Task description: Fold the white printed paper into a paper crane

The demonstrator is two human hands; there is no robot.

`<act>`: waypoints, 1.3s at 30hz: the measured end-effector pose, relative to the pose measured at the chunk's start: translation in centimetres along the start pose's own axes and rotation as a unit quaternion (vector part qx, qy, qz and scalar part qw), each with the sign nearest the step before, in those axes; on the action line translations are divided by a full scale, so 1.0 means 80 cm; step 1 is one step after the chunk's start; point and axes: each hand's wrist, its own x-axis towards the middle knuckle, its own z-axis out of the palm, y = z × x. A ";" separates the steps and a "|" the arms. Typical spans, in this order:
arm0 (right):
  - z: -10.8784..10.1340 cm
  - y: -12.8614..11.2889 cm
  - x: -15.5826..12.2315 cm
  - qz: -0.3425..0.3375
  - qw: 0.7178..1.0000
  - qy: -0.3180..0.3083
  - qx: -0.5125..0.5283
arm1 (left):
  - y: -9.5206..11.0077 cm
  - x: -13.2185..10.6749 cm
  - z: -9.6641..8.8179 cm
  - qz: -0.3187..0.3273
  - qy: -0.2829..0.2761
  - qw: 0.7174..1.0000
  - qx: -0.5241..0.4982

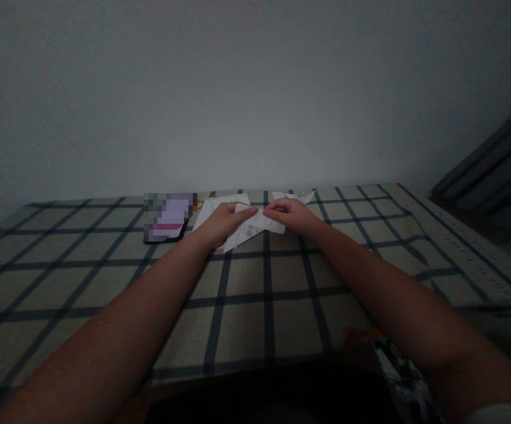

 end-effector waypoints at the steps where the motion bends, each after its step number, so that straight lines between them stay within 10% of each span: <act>1: 0.000 0.000 0.000 -0.004 1.000 -0.001 -0.002 | 0.000 0.000 0.000 0.000 0.000 1.000 -0.005; 39: -0.009 0.009 0.002 0.001 0.998 0.065 0.004 | 0.003 0.005 0.004 0.054 0.102 0.991 -0.074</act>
